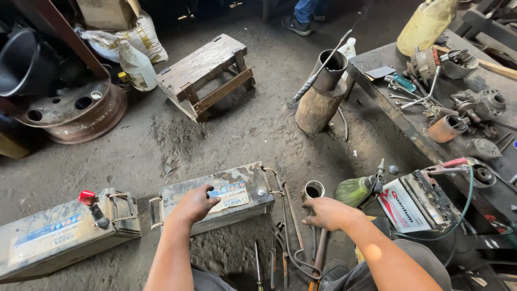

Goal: The person sits on the floor in a workshop and uses a hacksaw to cut a cylindrical metal object placed on top of a car battery. The person holds the object steady with one hand while sawing with the other, eventually cutting through the metal.

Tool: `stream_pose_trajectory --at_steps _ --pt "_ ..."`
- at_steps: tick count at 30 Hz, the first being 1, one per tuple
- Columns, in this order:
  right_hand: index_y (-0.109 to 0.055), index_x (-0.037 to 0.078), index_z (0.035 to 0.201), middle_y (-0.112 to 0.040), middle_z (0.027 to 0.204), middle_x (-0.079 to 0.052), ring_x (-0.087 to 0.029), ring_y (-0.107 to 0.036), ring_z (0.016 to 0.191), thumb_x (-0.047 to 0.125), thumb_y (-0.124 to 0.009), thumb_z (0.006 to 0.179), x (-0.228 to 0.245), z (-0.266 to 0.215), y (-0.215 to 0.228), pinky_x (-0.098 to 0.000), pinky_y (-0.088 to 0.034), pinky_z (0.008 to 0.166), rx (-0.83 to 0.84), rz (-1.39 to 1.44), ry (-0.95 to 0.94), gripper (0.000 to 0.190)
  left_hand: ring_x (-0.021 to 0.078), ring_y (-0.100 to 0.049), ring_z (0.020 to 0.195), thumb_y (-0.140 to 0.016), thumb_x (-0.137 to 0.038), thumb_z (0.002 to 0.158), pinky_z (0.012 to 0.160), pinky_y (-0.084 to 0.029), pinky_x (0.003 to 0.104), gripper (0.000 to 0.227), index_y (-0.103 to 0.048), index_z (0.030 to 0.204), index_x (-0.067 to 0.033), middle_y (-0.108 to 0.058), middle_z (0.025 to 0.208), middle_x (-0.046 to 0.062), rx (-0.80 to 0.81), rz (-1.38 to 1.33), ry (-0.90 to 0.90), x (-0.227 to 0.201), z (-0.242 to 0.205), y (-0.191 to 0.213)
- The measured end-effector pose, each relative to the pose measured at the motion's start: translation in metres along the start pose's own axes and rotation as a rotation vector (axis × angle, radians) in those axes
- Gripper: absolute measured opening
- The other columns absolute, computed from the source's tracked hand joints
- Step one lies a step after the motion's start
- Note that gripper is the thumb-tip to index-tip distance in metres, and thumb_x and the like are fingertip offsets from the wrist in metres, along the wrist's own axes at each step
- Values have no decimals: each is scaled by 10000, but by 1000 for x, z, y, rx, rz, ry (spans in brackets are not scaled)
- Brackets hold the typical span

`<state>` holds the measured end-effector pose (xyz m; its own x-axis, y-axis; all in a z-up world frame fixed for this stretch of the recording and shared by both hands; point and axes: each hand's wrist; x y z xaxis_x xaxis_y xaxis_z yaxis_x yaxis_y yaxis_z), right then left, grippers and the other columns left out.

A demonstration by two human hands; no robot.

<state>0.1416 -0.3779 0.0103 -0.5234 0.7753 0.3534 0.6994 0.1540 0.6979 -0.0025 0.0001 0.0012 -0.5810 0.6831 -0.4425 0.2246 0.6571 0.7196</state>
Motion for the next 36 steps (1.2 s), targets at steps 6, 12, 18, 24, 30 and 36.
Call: stream_pose_trajectory --at_steps 6,12,18,24,30,36 --pt "-676 151 1266 -727 1185 -191 -397 -642 1218 448 -692 877 4 -2 3 -514 -512 1075 13 1 -15 490 362 -657 1259 -662 -413 898 1062 -531 502 589 -604 1416 -138 -743 1261 174 2 -14 1 3 0 0" --pt "-680 160 1264 -733 1190 -173 -383 -644 1220 442 -689 881 2 2 0 -507 -515 1074 15 7 -22 475 363 -663 1253 -663 -404 901 1057 -532 502 583 -607 1413 -130 -746 1253 182 5 -17 1 -1 -2 0" --pt "-679 170 1262 -735 1193 -161 -369 -648 1221 446 -684 883 0 6 -1 -495 -519 1075 18 -1 -24 469 369 -660 1256 -661 -396 901 1064 -527 505 586 -605 1415 -121 -745 1256 189 6 -29 4 2 2 -2" --pt "-683 159 1252 -736 1185 -163 -371 -654 1215 462 -679 885 1 5 -1 -493 -522 1064 15 -7 -19 476 354 -663 1258 -661 -411 894 1068 -526 497 597 -603 1420 -135 -749 1257 172 9 -23 15 -3 -3 1" --pt "-674 145 1253 -724 1194 -188 -387 -645 1221 459 -672 897 7 -1 5 -507 -516 1075 21 -24 -8 475 352 -662 1256 -662 -417 895 1064 -532 495 596 -602 1419 -140 -748 1256 168 17 -22 9 -3 -4 2" --pt "-676 154 1227 -729 1183 -160 -365 -654 1217 485 -672 899 3 2 1 -487 -528 1062 16 -41 -20 466 351 -662 1256 -662 -409 897 1064 -534 492 594 -600 1422 -139 -750 1252 168 15 -15 9 -5 -7 2"
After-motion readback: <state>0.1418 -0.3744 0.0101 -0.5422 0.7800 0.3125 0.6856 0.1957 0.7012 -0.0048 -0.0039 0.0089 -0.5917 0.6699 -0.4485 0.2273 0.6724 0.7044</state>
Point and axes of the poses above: each hand's wrist, its own z-axis towards the middle knuckle, its own y-axis out of the back of the hand, x = y × z
